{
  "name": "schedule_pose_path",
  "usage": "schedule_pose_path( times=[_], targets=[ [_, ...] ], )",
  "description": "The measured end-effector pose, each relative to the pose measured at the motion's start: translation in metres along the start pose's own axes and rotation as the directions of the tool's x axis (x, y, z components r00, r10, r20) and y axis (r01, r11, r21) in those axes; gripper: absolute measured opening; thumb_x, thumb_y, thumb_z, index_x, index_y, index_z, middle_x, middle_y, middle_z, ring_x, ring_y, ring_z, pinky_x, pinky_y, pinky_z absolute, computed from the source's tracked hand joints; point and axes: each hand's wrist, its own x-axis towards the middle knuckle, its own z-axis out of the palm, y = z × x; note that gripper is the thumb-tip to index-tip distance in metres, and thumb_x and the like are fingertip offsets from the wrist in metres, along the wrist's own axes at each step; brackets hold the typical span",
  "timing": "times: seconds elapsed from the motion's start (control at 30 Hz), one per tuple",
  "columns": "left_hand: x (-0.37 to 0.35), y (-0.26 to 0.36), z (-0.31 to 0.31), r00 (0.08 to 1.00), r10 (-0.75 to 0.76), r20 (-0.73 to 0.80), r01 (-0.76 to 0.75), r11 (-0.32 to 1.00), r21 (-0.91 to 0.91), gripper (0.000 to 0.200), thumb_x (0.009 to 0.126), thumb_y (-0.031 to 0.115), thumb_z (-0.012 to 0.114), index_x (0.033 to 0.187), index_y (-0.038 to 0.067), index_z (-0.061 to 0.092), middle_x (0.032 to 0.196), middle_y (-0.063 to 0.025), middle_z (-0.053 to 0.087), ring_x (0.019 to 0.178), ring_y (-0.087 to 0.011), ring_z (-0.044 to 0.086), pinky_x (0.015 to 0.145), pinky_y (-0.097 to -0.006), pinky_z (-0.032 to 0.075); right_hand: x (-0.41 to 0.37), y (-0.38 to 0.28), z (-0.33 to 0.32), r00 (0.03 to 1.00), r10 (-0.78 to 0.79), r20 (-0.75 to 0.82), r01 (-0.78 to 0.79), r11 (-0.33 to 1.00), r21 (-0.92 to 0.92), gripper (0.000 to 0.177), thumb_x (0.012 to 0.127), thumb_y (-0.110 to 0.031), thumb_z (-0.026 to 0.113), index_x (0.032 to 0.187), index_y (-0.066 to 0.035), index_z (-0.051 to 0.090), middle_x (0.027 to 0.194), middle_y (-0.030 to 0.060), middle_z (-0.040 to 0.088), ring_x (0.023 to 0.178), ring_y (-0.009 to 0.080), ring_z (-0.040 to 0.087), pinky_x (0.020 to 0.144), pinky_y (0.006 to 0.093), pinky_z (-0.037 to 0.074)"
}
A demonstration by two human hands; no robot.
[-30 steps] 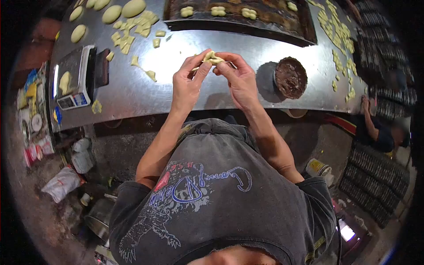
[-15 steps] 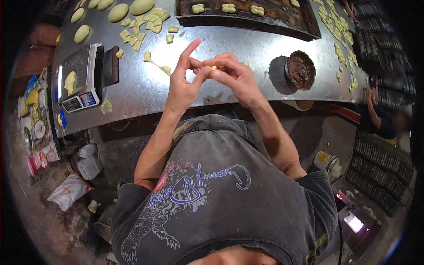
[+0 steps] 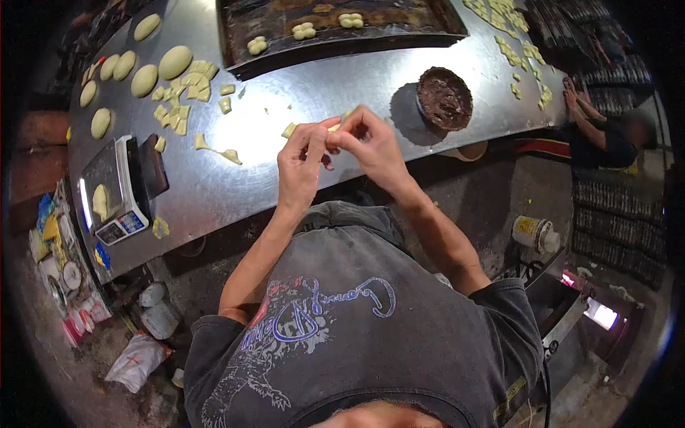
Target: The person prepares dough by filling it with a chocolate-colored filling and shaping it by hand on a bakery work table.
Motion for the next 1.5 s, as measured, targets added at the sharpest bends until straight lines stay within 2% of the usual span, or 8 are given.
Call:
schedule_pose_path(
  times=[0.1, 0.27, 0.53, 0.8, 0.93, 1.07, 1.37, 1.5],
  targets=[
    [0.010, -0.012, 0.020, 0.977, 0.185, 0.106, -0.198, 0.972, 0.130, 0.033, 0.106, 0.027, 0.055, 0.130, 0.008, 0.067, 0.101, -0.0008, 0.058, 0.081, -0.0065, 0.056, 0.067, -0.0224, 0.048, 0.009, -0.005, -0.016, 0.983, 0.141, -0.119, -0.066, 0.870, 0.488, 0.024, 0.089, -0.016, 0.079, 0.093, -0.001, 0.062, 0.085, 0.0023, 0.065, 0.078, 0.0100, 0.062, 0.069, 0.0269, 0.052],
    [0.028, -0.022, 0.058, 0.992, 0.107, 0.069, -0.117, 0.980, 0.158, 0.033, 0.107, 0.024, 0.053, 0.135, 0.010, 0.063, 0.104, -0.0015, 0.058, 0.079, -0.0064, 0.054, 0.067, -0.0222, 0.047, 0.010, 0.008, -0.047, 0.962, 0.080, -0.263, 0.021, 0.933, 0.360, 0.019, 0.089, -0.010, 0.077, 0.102, -0.001, 0.066, 0.098, 0.0041, 0.061, 0.078, 0.0101, 0.062, 0.071, 0.0243, 0.052],
    [0.061, -0.027, 0.101, 0.999, -0.033, 0.038, 0.030, 0.996, 0.084, 0.071, 0.109, 0.055, 0.023, 0.104, -0.001, 0.068, 0.079, -0.0036, 0.064, 0.070, -0.0090, 0.054, 0.063, -0.0249, 0.045, 0.013, -0.012, -0.092, 0.896, -0.431, -0.104, 0.257, 0.696, -0.671, 0.019, 0.089, -0.016, 0.076, 0.103, -0.005, 0.071, 0.101, 0.0048, 0.052, 0.102, 0.0193, 0.048, 0.086, 0.0354, 0.047],
    [0.076, -0.066, 0.099, 0.976, -0.207, 0.068, 0.212, 0.974, -0.081, 0.088, 0.104, 0.066, 0.008, 0.114, 0.001, 0.066, 0.089, -0.0095, 0.070, 0.072, -0.0163, 0.065, 0.075, -0.0300, 0.051, 0.060, 0.017, -0.128, 0.919, 0.394, 0.027, -0.395, 0.919, 0.003, 0.020, 0.093, -0.018, 0.072, 0.107, -0.005, 0.066, 0.115, 0.0129, 0.061, 0.107, 0.0154, 0.055, 0.084, 0.0337, 0.048],
    [0.060, -0.078, 0.082, 0.888, -0.459, 0.031, 0.453, 0.860, -0.234, 0.088, 0.102, 0.070, 0.013, 0.136, 0.001, 0.055, 0.093, -0.0124, 0.071, 0.069, -0.0157, 0.065, 0.062, -0.0278, 0.050, 0.051, 0.044, -0.122, 0.842, -0.468, 0.267, 0.521, 0.578, -0.628, 0.023, 0.093, -0.017, 0.070, 0.114, -0.006, 0.070, 0.113, 0.0098, 0.063, 0.092, 0.0216, 0.063, 0.081, 0.0320, 0.050],
    [0.025, -0.063, 0.058, 0.809, -0.585, -0.056, 0.582, 0.811, -0.061, 0.083, 0.103, 0.066, 0.033, 0.161, 0.010, 0.013, 0.100, -0.0118, 0.071, 0.062, -0.0121, 0.060, 0.049, -0.0233, 0.041, 0.050, 0.075, -0.119, 0.904, 0.036, 0.427, 0.095, 0.955, -0.282, 0.027, 0.093, -0.019, 0.071, 0.115, -0.005, 0.069, 0.109, 0.0101, 0.062, 0.091, 0.0214, 0.062, 0.082, 0.0313, 0.049],
    [-0.029, -0.071, -0.041, 0.782, -0.400, -0.478, 0.412, 0.907, -0.085, 0.048, 0.107, 0.042, 0.046, 0.140, 0.007, 0.054, 0.103, -0.0021, 0.066, 0.070, -0.0049, 0.049, 0.063, -0.0210, 0.040, 0.108, 0.200, -0.092, 0.956, 0.050, 0.288, 0.227, 0.494, -0.839, 0.043, 0.084, -0.021, 0.075, 0.122, -0.005, 0.060, 0.121, 0.0191, 0.051, 0.109, 0.0372, 0.052, 0.093, 0.0413, 0.047],
    [-0.045, -0.058, -0.073, 0.765, -0.335, -0.550, 0.348, 0.934, -0.086, 0.046, 0.108, 0.041, 0.045, 0.138, 0.008, 0.057, 0.104, -0.0023, 0.066, 0.072, -0.0046, 0.048, 0.063, -0.0210, 0.040, 0.094, 0.219, -0.085, 0.923, 0.244, 0.297, -0.017, 0.797, -0.603, 0.057, 0.079, -0.025, 0.078, 0.128, -0.007, 0.056, 0.131, 0.0210, 0.045, 0.112, 0.0397, 0.050, 0.097, 0.0462, 0.046]
  ],
)
